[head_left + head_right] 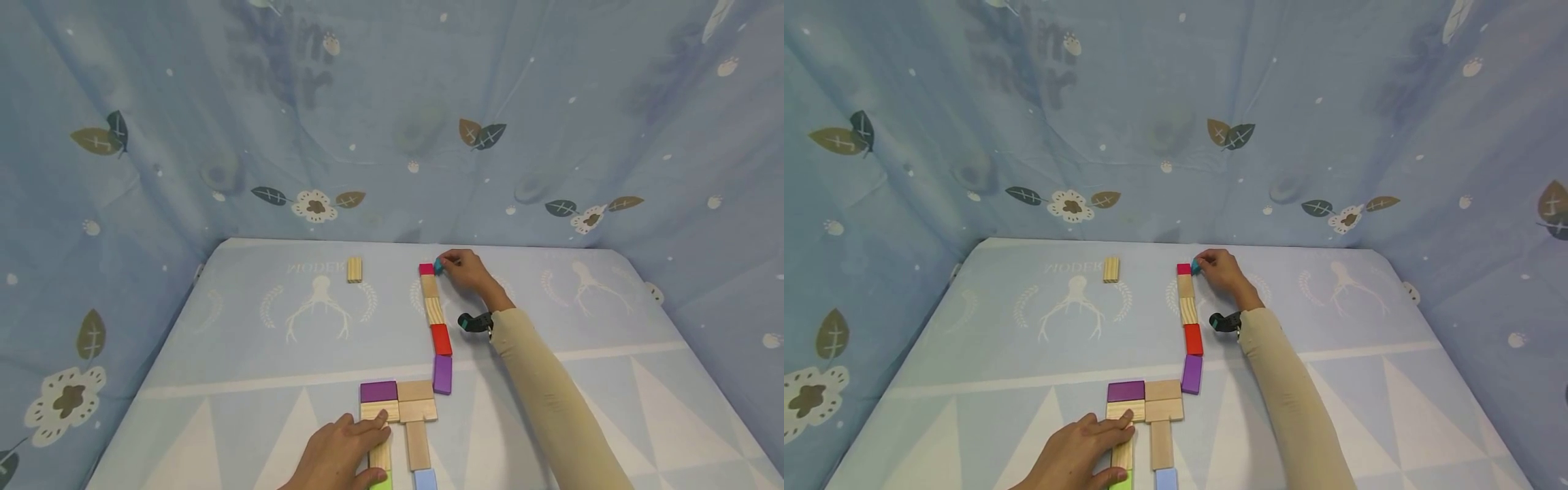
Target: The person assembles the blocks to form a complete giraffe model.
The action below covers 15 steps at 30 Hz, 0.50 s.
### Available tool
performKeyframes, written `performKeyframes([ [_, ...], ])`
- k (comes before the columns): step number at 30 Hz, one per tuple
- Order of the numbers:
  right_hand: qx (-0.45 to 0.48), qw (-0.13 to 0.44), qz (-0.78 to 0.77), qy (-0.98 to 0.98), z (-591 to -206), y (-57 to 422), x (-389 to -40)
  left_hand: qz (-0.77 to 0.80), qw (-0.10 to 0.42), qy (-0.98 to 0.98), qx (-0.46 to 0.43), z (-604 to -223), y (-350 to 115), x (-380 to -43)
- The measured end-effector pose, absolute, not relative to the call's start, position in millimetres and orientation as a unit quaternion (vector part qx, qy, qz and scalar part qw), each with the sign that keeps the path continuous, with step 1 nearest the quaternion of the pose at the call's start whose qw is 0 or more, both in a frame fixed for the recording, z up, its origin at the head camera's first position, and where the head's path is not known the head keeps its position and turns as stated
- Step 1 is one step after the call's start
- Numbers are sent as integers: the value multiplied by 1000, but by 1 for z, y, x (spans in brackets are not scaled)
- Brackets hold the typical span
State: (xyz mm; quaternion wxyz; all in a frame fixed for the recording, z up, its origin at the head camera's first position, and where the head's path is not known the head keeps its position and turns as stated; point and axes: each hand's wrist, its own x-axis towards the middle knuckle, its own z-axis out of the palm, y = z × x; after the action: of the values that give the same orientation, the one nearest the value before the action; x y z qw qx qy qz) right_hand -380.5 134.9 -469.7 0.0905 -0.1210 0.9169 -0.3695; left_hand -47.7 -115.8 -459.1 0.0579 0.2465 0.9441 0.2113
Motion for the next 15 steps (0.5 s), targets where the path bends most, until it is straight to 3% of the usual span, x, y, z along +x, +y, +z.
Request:
performKeyframes([
  [11, -119, 93, -370, 917, -468, 132, -379, 211, 58, 944, 245, -460, -116, -48],
  [15, -134, 52, -354, 924, -468, 135, -377, 208, 55, 945, 248, -459, -116, -48],
])
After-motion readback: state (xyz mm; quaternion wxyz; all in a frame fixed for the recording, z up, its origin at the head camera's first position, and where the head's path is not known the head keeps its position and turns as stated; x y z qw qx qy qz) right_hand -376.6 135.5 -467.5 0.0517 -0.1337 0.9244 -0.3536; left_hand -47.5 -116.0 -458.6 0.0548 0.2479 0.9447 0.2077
